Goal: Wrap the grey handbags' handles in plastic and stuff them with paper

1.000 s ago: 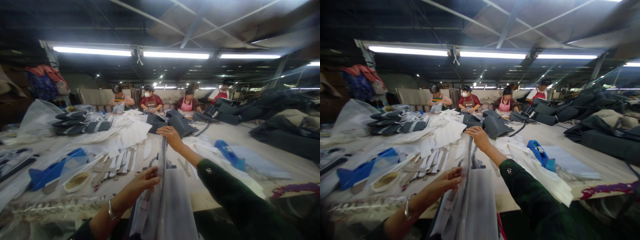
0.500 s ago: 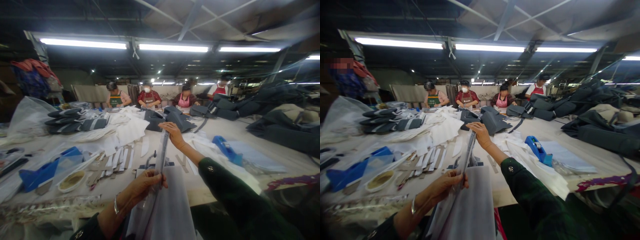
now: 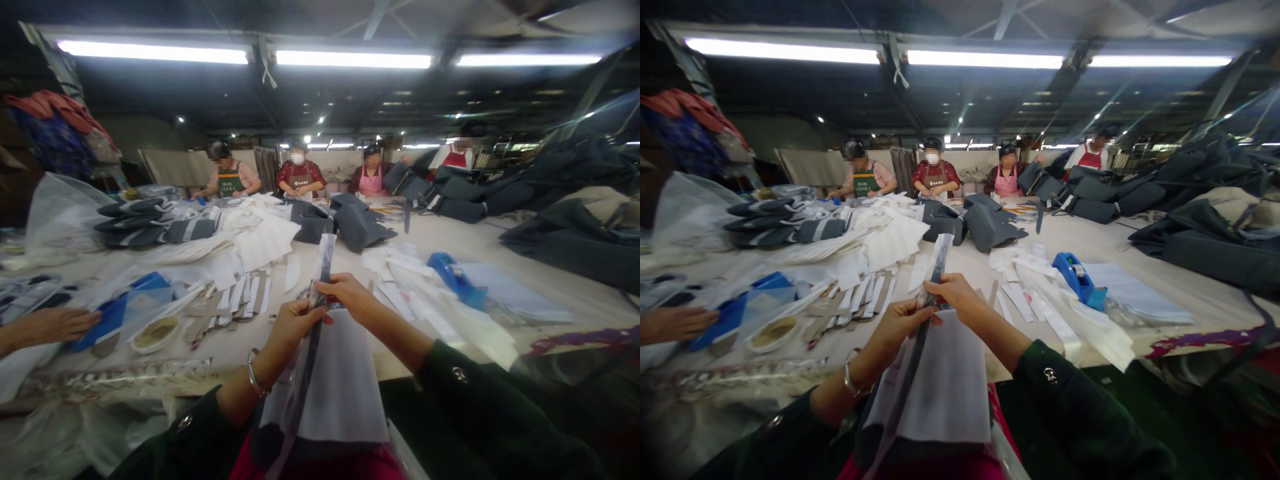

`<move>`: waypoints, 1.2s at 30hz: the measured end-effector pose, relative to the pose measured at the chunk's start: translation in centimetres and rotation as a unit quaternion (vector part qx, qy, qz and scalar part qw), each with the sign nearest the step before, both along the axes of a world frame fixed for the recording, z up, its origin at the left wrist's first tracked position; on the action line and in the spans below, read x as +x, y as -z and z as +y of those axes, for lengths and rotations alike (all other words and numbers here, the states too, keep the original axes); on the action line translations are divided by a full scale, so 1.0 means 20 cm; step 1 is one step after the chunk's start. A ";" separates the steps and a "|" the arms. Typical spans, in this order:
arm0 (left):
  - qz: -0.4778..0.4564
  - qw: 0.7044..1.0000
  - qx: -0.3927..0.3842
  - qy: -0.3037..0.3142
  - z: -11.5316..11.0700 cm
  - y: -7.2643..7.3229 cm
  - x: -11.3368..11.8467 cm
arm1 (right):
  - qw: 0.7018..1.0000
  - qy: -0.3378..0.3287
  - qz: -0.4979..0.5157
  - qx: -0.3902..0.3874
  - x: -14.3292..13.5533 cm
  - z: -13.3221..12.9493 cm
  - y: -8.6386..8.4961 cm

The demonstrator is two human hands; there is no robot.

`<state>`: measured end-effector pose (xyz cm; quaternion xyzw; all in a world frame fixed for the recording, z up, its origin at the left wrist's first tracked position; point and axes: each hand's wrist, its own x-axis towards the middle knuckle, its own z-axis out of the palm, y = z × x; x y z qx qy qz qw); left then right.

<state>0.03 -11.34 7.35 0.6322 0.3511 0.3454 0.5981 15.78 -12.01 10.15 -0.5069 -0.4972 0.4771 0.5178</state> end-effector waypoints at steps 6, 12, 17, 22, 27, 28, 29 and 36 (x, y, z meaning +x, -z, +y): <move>0.054 0.985 -0.008 0.161 -0.03 -0.01 -0.01 | 0.986 0.037 0.164 0.002 0.05 0.02 -0.15; 0.007 0.988 0.007 0.154 -0.08 -0.02 0.00 | 0.984 0.024 0.173 -0.027 0.08 0.02 -0.17; -0.045 0.994 -0.061 0.076 -0.12 0.02 0.05 | 0.983 0.012 0.178 -0.031 0.05 -0.01 -0.13; -0.115 0.989 -0.091 0.027 -0.12 0.04 0.09 | 0.994 -0.005 0.108 -0.026 0.04 -0.04 -0.09; -0.152 0.983 -0.102 0.016 -0.11 0.01 0.11 | 0.996 -0.011 0.078 -0.032 0.02 -0.09 -0.04; -0.155 0.983 -0.100 0.013 -0.11 0.00 0.11 | 0.996 -0.016 0.081 -0.033 0.01 -0.10 -0.03; -0.159 0.982 -0.096 0.011 -0.11 0.00 0.12 | 0.995 -0.024 0.087 -0.032 0.00 -0.11 -0.03; -0.206 0.977 -0.063 0.000 -0.08 -0.01 0.14 | 0.995 -0.052 0.086 0.004 -0.05 -0.16 -0.04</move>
